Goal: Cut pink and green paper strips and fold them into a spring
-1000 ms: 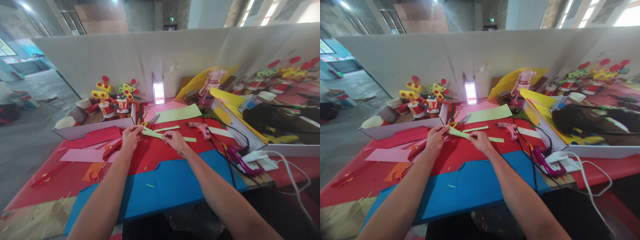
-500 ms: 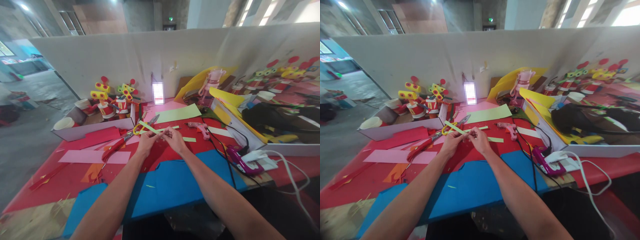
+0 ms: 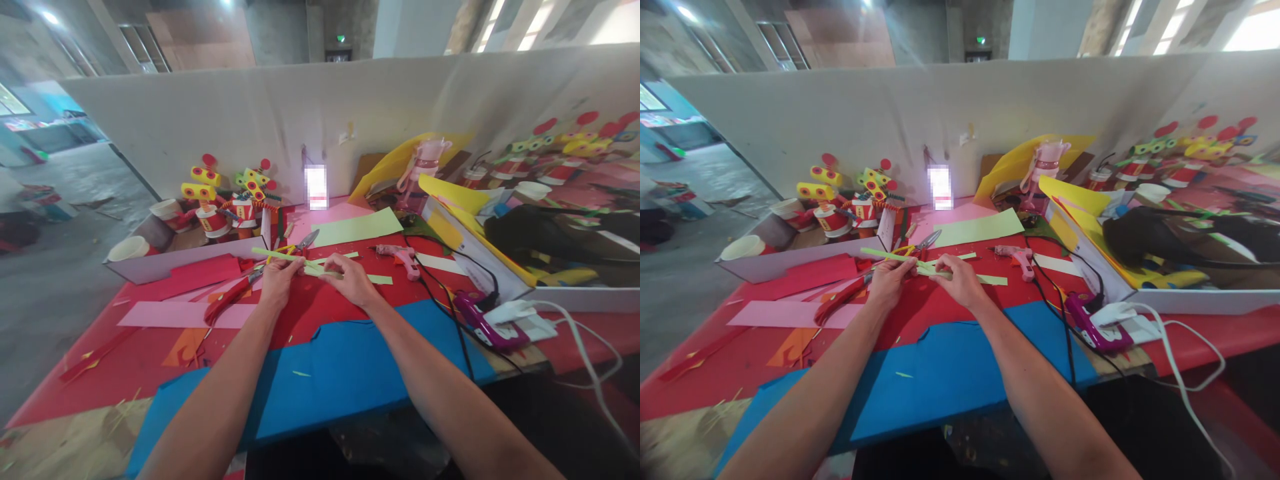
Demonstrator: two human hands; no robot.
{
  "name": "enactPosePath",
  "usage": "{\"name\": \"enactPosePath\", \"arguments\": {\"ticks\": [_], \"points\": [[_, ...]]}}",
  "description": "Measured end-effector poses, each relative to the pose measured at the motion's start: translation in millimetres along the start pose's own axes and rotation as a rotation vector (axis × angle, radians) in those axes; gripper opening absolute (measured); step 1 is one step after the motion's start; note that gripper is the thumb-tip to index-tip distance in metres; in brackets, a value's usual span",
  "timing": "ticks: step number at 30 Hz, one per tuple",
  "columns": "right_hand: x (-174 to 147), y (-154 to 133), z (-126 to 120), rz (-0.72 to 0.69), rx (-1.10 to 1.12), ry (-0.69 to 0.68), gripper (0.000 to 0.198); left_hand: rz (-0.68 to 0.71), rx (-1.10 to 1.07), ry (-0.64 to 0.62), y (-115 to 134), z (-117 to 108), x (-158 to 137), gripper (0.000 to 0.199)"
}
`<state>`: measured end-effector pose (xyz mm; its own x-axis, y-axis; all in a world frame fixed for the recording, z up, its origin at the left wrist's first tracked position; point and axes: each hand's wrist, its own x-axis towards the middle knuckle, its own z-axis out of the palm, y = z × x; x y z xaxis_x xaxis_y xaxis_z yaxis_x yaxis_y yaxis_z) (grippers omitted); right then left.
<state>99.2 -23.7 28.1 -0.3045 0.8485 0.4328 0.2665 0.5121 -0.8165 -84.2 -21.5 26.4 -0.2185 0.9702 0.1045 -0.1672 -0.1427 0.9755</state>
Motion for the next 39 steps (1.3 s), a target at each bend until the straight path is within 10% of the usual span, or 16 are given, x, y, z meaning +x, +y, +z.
{"name": "enactPosePath", "arguments": {"ticks": [39], "points": [[2, 6, 2, 0.14, 0.091, -0.022, 0.028, 0.061, 0.158, 0.006, 10, 17, -16, 0.024]]}}
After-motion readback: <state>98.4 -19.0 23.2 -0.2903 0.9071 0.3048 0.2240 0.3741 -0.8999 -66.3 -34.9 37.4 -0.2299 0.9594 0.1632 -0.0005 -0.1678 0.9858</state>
